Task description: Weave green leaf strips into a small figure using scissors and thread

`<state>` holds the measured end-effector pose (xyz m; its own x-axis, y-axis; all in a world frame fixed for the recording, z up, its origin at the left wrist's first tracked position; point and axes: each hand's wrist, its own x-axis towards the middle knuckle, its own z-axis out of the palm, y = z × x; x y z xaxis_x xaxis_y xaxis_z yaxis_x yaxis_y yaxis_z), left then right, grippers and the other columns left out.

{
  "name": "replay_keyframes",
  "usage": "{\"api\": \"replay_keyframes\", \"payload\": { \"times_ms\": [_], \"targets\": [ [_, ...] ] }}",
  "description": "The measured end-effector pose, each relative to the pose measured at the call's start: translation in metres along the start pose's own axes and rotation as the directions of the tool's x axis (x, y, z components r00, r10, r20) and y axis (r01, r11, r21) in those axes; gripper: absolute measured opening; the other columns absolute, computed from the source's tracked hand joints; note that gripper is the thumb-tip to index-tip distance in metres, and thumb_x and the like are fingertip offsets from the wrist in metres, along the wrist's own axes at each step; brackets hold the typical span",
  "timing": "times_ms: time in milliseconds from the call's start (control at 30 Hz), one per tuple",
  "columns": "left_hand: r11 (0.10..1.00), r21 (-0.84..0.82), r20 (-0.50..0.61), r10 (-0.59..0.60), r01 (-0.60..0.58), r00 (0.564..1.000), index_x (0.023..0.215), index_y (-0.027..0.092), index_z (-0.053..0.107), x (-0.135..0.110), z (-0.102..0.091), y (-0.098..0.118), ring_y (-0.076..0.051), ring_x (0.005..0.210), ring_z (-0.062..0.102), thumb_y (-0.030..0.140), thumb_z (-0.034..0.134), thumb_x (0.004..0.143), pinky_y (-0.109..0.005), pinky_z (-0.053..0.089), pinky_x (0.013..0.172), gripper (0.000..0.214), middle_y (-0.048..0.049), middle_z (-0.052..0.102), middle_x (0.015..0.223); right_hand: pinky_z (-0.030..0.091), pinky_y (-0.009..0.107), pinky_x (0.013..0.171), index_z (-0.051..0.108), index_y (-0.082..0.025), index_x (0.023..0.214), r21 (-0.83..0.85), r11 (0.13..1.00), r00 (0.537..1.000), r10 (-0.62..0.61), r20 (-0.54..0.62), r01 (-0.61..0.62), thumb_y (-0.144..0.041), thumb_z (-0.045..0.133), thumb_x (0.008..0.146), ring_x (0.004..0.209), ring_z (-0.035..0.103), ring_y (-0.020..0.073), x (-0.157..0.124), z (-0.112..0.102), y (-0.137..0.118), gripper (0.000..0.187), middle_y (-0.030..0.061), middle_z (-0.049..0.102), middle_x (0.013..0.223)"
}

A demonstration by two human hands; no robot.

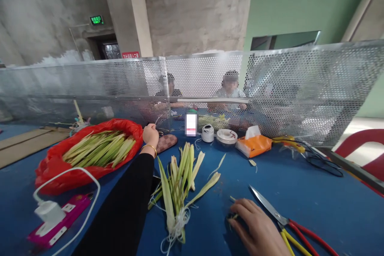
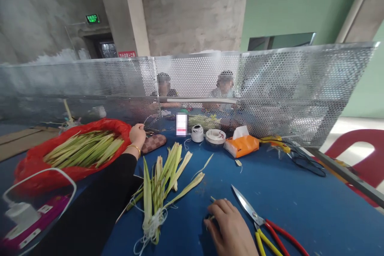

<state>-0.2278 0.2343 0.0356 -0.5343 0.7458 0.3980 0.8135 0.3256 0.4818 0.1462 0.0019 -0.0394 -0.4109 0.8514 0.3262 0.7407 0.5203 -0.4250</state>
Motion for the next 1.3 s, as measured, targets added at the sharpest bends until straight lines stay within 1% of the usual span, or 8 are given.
{"api": "replay_keyframes", "payload": {
  "times_ms": [200, 400, 533, 767, 867, 1033, 1133, 1300],
  "targets": [
    [0.99, 0.094, 0.312, 0.072, -0.107, 0.947, 0.119, 0.02, 0.057, 0.022, 0.002, -0.024, -0.022, 0.104, 0.059, 0.034, 0.057, 0.09, -0.04, 0.051, 0.086, 0.033, -0.0083, 0.057, 0.122, 0.052, 0.034, 0.084, 0.065, -0.025, 0.096, -0.032, 0.999, 0.997, 0.002, 0.072, 0.0, -0.022, 0.054, 0.087, 0.094, 0.065, 0.0221, 0.0, 0.002, 0.004, 0.015, 0.0058, 0.068, 0.098],
    [0.956, 0.074, 0.487, 0.214, -0.284, 0.847, 0.121, 0.017, 0.056, 0.025, 0.007, -0.026, -0.023, 0.105, 0.059, 0.037, 0.06, 0.087, -0.041, 0.051, 0.087, 0.039, -0.0094, 0.057, 0.123, 0.053, 0.035, 0.082, 0.064, -0.024, 0.093, -0.041, 0.999, 0.996, 0.032, 0.087, -0.029, -0.024, 0.052, 0.089, 0.091, 0.065, 0.0219, 0.003, -0.003, -0.004, 0.013, 0.006, 0.067, 0.096],
    [0.928, 0.082, 0.492, 0.28, -0.365, 0.824, 0.123, 0.021, 0.056, 0.017, 0.012, -0.024, -0.028, 0.115, 0.057, 0.047, 0.078, 0.063, -0.029, 0.045, 0.09, 0.069, -0.0101, 0.06, 0.128, 0.054, 0.034, 0.079, 0.064, -0.025, 0.092, -0.031, 0.999, 0.997, 0.033, 0.066, -0.031, -0.023, 0.052, 0.088, 0.088, 0.066, 0.0213, 0.002, -0.004, -0.006, 0.012, 0.0055, 0.068, 0.095],
    [0.912, 0.193, 0.33, 0.287, -0.362, 0.899, 0.125, 0.017, 0.055, 0.005, 0.012, -0.008, -0.034, 0.12, 0.053, 0.035, 0.068, 0.073, -0.035, 0.041, 0.094, 0.057, -0.0185, 0.059, 0.127, 0.054, 0.033, 0.078, 0.063, -0.026, 0.092, -0.031, 0.999, 0.999, 0.015, 0.041, -0.014, -0.024, 0.053, 0.088, 0.086, 0.066, 0.0206, 0.0, -0.003, -0.005, 0.012, 0.0043, 0.068, 0.094],
    [0.91, 0.209, 0.266, 0.3, -0.358, 0.916, 0.123, 0.016, 0.057, -0.009, 0.003, 0.011, -0.033, 0.121, 0.051, 0.035, 0.059, 0.079, -0.036, 0.04, 0.094, 0.048, -0.0187, 0.058, 0.127, 0.053, 0.036, 0.082, 0.064, -0.025, 0.093, -0.026, 0.999, 0.999, 0.02, 0.048, -0.019, -0.025, 0.05, 0.089, 0.088, 0.065, 0.0213, -0.001, -0.002, -0.004, 0.014, 0.0054, 0.067, 0.095],
    [0.899, 0.174, 0.364, 0.319, -0.401, 0.875, 0.082, 0.025, 0.073, -0.055, -0.022, 0.037, -0.024, 0.095, 0.064, 0.039, 0.058, 0.078, -0.028, 0.045, 0.078, 0.02, -0.0057, 0.073, 0.094, 0.05, 0.04, 0.086, 0.064, -0.023, 0.096, -0.006, 1.0, 0.999, 0.023, 0.027, -0.023, -0.027, 0.048, 0.091, 0.097, 0.062, 0.0238, -0.004, -0.002, -0.006, 0.017, 0.0081, 0.066, 0.102],
    [0.9, 0.166, 0.425, 0.303, -0.402, 0.853, 0.073, 0.026, 0.073, -0.09, -0.037, 0.035, -0.022, 0.088, 0.066, 0.041, 0.063, 0.074, -0.027, 0.045, 0.073, 0.018, -0.0039, 0.074, 0.085, 0.051, 0.039, 0.084, 0.065, -0.023, 0.096, 0.002, 1.0, 0.999, 0.017, -0.028, -0.017, -0.029, 0.049, 0.091, 0.097, 0.063, 0.0242, -0.004, -0.004, -0.009, 0.018, 0.0088, 0.066, 0.103],
    [0.933, 0.198, 0.46, 0.183, -0.301, 0.869, 0.063, 0.019, 0.07, -0.135, -0.042, 0.018, -0.028, 0.086, 0.067, 0.05, 0.06, 0.073, -0.031, 0.046, 0.069, 0.034, -0.0139, 0.073, 0.084, 0.052, 0.037, 0.081, 0.067, -0.023, 0.092, 0.019, 0.999, 0.996, -0.027, -0.083, 0.028, -0.029, 0.052, 0.089, 0.092, 0.064, 0.0232, -0.005, -0.005, -0.012, 0.016, 0.0076, 0.068, 0.098]
  ]
}}
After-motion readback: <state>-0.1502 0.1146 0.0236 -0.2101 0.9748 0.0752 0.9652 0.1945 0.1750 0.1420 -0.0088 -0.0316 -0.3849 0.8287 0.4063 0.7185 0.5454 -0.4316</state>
